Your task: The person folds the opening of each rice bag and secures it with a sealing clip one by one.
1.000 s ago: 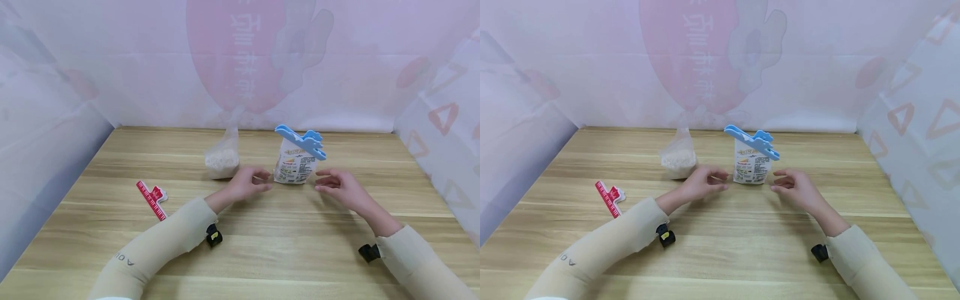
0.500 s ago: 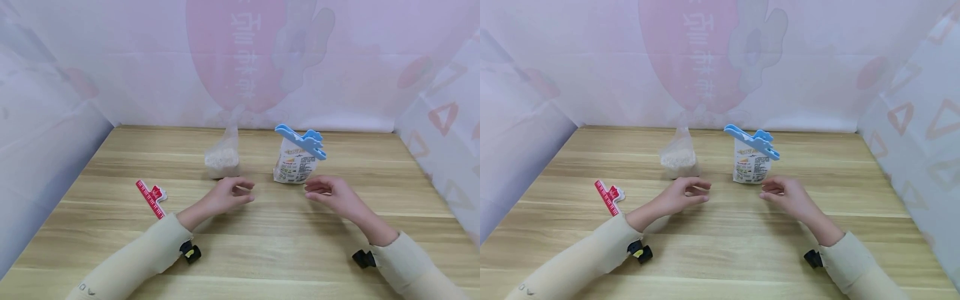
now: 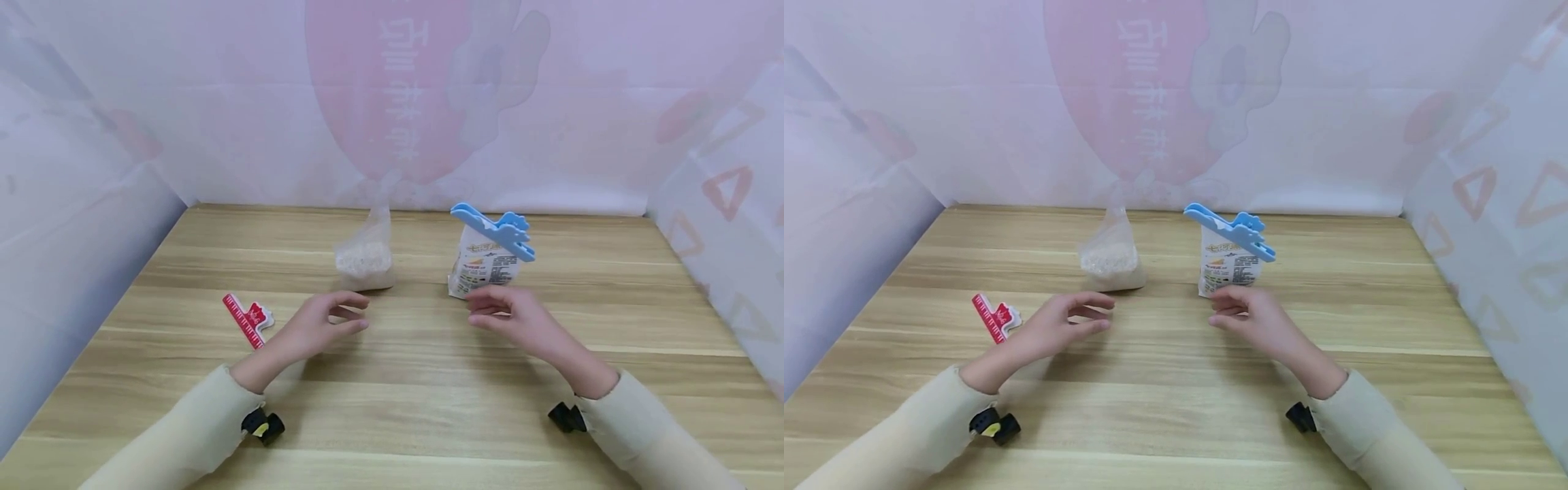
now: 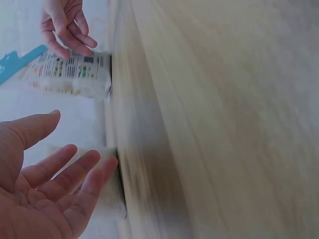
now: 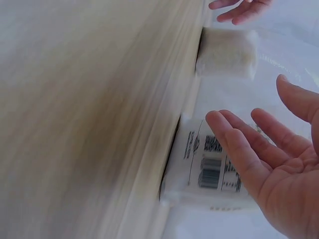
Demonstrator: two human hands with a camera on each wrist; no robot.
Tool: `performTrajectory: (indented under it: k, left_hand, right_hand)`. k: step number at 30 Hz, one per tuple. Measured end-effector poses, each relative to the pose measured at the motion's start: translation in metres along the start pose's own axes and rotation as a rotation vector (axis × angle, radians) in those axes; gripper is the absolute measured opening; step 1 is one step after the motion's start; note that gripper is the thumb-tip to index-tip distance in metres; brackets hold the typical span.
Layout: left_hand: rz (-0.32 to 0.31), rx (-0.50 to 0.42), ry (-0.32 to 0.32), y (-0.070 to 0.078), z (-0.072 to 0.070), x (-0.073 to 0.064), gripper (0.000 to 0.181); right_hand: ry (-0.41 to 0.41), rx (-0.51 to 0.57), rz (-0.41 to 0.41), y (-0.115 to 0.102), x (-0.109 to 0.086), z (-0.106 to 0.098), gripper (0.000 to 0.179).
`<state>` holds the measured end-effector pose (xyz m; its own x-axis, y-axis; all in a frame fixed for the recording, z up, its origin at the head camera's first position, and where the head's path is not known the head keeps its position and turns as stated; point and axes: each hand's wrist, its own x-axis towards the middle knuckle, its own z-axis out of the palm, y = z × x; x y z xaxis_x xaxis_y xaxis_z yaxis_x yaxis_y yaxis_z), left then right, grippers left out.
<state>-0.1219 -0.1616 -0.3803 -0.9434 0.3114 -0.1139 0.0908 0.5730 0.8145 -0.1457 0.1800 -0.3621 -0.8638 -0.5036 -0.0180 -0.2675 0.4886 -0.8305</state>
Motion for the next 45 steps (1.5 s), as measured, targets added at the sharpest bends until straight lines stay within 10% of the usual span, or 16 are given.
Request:
performTrajectory:
  k: [18,45]
  left_hand:
    - [-0.109,0.047,0.119,-0.011,-0.044,0.001,0.038]
    - [-0.104,-0.015,0.142,-0.017,-0.05,0.031,0.061]
  right_hand:
    - [-0.046,0.132,0.0,-0.02,0.037,0.032,0.045]
    - [-0.025,0.086,0.068,-0.034,0.086,0.056,0.066]
